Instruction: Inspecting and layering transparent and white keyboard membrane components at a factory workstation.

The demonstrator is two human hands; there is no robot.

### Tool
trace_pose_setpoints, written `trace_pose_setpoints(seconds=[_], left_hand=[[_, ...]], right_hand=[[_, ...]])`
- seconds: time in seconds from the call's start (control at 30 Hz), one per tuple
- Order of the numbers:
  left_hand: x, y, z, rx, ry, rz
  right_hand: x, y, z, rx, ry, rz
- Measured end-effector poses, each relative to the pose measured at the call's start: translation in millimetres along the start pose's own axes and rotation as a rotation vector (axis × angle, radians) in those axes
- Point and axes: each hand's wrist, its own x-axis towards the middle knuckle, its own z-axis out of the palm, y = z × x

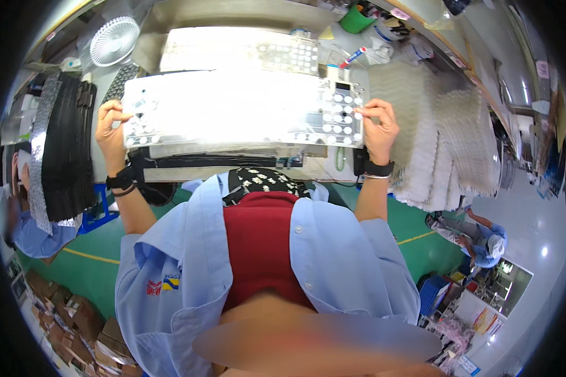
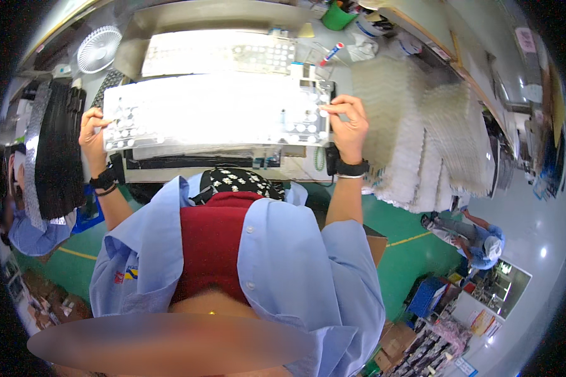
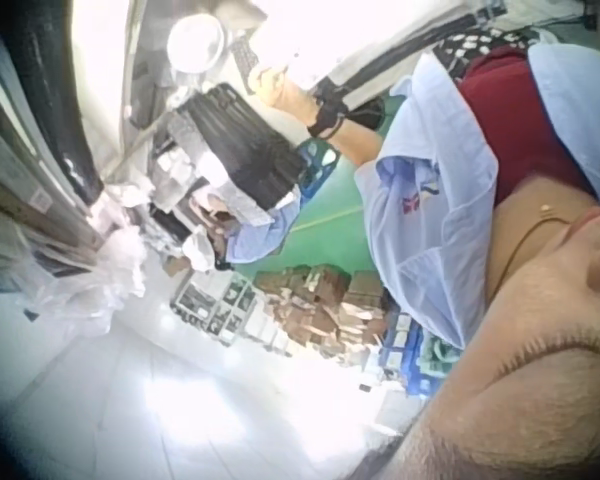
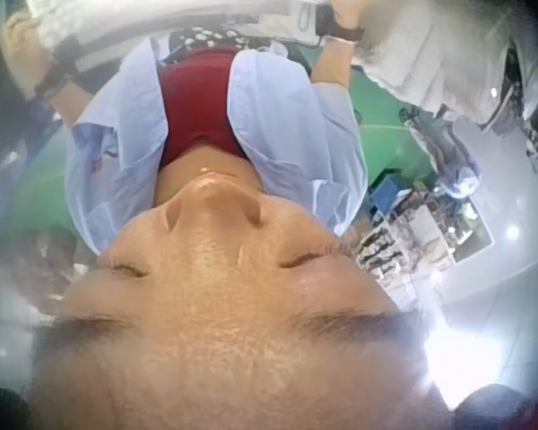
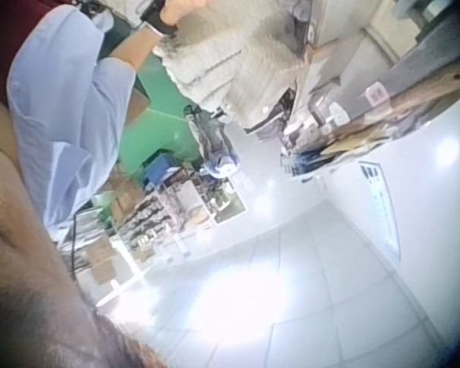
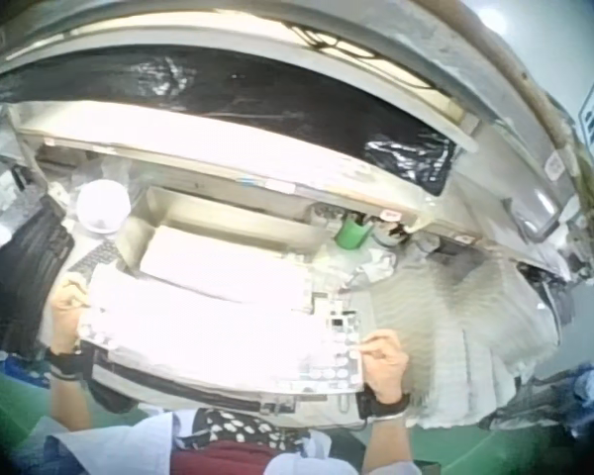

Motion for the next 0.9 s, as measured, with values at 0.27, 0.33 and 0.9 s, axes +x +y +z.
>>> trace_pose_setpoints(seconds=[0.27,0.33,0.9], left_hand=[[-4,-11,-13,0.023,-0.019,-0.039],[-6,-15,-16,0.025,-0.022,-0.042],[-25,-54,-6,0.061,-0.088,-0.161]], right_hand=[[7,-13,4,0.011,-0.048,-0.035],[8,-13,7,0.03,-0.068,-0.102],[-2,10,29,-0.089,-0.223,-0.167]])
